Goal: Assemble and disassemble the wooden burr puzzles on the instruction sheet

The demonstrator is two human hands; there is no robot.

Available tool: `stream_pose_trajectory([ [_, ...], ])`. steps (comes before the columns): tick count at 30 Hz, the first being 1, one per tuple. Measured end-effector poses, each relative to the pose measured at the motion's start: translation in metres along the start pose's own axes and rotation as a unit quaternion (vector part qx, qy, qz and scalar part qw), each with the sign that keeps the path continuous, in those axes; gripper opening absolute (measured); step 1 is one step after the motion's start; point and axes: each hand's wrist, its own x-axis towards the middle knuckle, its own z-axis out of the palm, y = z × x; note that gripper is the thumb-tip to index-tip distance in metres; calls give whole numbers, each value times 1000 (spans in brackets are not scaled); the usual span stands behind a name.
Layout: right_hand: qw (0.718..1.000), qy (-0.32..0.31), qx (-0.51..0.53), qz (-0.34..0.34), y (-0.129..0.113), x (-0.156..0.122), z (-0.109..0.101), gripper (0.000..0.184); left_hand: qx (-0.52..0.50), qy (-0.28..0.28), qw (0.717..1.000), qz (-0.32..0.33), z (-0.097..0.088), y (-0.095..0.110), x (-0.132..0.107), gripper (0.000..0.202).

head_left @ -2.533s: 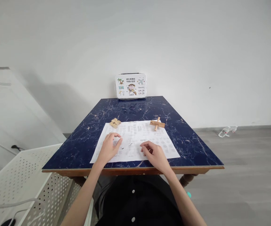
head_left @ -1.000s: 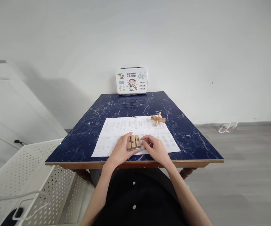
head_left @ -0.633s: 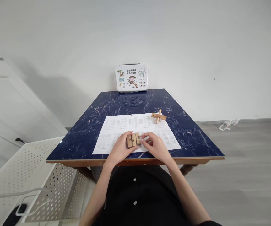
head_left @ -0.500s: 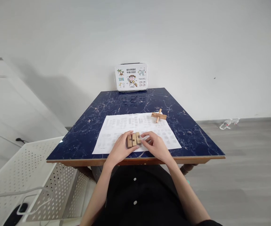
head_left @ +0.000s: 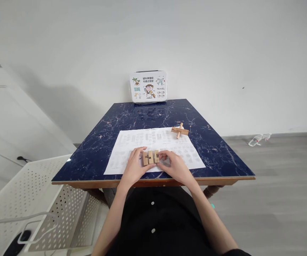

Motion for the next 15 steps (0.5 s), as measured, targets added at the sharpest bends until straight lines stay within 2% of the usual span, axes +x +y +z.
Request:
stream_pose_trajectory([
  [6,999,36,8,13,-2,-1,0,25,98,56,993,-30,5,0,2,81],
  [11,998,65,12,1,1,-1,0,30,69,-10,997,-28,5,0,2,67],
  [15,997,75,32,2,2,-1,0,30,66,-17,998,-8,5,0,1,55],
])
